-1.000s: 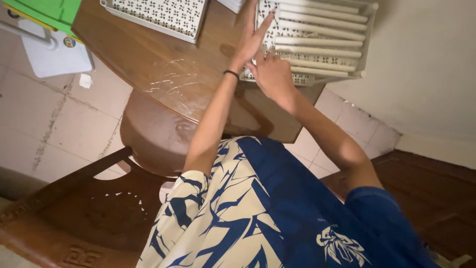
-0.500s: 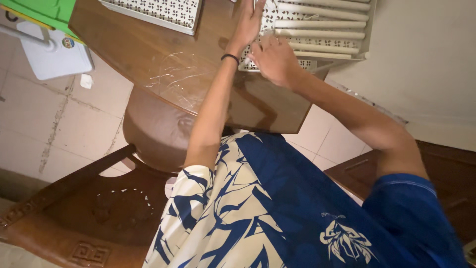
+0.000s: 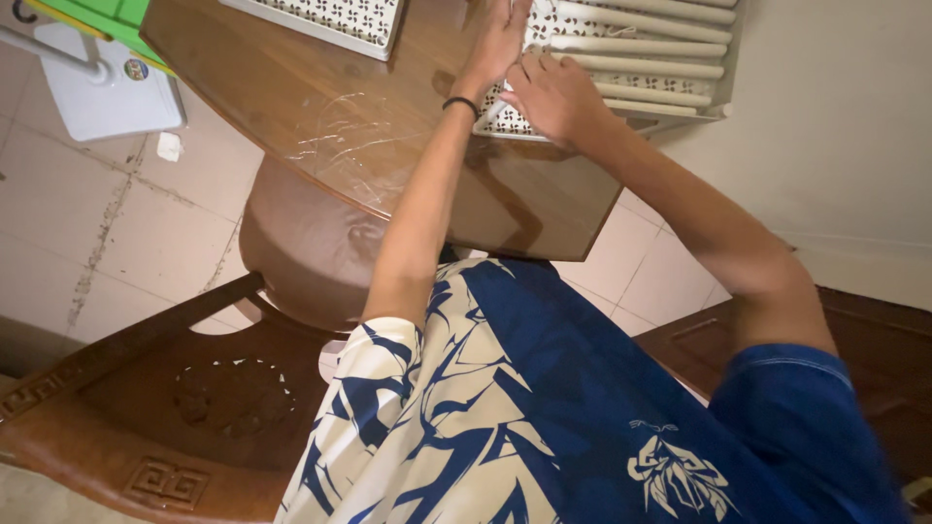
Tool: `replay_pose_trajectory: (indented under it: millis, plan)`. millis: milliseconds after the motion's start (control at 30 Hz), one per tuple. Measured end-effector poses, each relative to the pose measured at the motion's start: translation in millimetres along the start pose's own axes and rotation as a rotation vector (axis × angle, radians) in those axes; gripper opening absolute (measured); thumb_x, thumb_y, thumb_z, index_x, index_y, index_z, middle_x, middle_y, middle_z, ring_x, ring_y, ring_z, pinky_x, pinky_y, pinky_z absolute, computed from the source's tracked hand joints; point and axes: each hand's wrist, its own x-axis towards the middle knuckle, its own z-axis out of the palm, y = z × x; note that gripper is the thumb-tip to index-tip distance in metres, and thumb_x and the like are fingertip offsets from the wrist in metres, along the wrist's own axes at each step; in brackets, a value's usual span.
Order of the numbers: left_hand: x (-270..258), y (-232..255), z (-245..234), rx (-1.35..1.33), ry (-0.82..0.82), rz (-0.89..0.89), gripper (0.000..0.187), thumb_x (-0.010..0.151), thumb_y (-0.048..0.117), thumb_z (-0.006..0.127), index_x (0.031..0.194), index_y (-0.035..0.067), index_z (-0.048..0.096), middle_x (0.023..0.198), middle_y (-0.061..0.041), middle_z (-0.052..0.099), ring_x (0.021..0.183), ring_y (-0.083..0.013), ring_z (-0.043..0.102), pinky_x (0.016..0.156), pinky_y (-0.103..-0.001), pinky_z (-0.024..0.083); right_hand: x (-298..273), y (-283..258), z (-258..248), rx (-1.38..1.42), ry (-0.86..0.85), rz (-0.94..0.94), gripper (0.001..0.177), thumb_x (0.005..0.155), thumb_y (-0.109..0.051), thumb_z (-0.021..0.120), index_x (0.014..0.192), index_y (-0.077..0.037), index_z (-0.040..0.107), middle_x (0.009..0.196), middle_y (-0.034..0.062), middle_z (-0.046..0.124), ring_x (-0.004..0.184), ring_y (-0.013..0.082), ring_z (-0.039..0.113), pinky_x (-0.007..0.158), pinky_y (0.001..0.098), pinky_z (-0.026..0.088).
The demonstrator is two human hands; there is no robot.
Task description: The person assembles a white plastic dish rack by inserting white plastic rods into the perforated base and side panels. They repeatedly pick up rods, align them with the holes, and press them into place to form the rack structure on a wooden table.
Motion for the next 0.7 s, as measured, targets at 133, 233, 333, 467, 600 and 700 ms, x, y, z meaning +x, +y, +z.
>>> replay_pose_trajectory:
  millis: [133,233,333,467,600,700]
  plan:
    - [6,-8,5,0.058,0.029,-0.005,0.041,0.107,0.033,0.047,0.111,-0.005,0.062,0.108,-0.025,0.07,0.102,-0.0355,0.066,0.093,-0.042,0.051,0,2,6,-0.101,-0.042,0.006,0.039,0.11,-0.043,0.06,0.103,-0.006,0.065,0.094,0.0123,0.065,0.088,0.0279,0.063,0.081,0.043,0.047]
    - [4,-17,4,0.031,0.001,-0.097,0.04,0.104,0.032,0.047,0.103,-0.006,0.062,0.095,-0.023,0.071,0.088,-0.0314,0.068,0.083,-0.042,0.052,0,0,14,-0.108,-0.057,0.048,0.039,0.111,-0.044,0.058,0.104,-0.006,0.067,0.093,0.0121,0.066,0.09,0.028,0.064,0.088,0.048,0.044]
    - [8,-25,4,0.132,-0.031,-0.147,0.042,0.104,0.033,0.046,0.1,-0.006,0.061,0.087,-0.023,0.07,0.081,-0.031,0.066,0.079,-0.042,0.052,1,-5,19,-0.04,-0.104,0.139,0.042,0.112,-0.044,0.056,0.106,-0.005,0.068,0.095,0.0134,0.068,0.092,0.0296,0.065,0.093,0.0512,0.042]
    - [8,-29,0,0.227,-0.034,-0.054,0.041,0.103,0.034,0.05,0.1,-0.005,0.062,0.09,-0.026,0.067,0.083,-0.035,0.064,0.08,-0.044,0.052,0,-12,12,-0.043,-0.086,0.216,0.05,0.111,-0.051,0.056,0.106,-0.003,0.068,0.093,0.0165,0.068,0.09,0.032,0.064,0.092,0.052,0.041]
    - [10,-4,-17,0.222,0.028,0.267,0.04,0.107,0.03,0.05,0.112,-0.006,0.064,0.108,-0.03,0.066,0.102,-0.0445,0.058,0.09,-0.052,0.044,-29,-2,-9,0.113,0.074,0.316,0.049,0.108,-0.049,0.061,0.107,0.0,0.063,0.099,0.0184,0.067,0.093,0.0355,0.063,0.086,0.0514,0.04]
    - [4,43,-34,0.46,0.051,0.285,0.034,0.104,0.031,0.055,0.107,0.001,0.07,0.109,-0.027,0.069,0.107,-0.0469,0.057,0.093,-0.056,0.041,-86,29,-25,0.338,0.159,0.458,0.036,0.111,-0.038,0.061,0.115,-0.002,0.061,0.104,0.0179,0.064,0.097,0.035,0.062,0.089,0.0509,0.042]
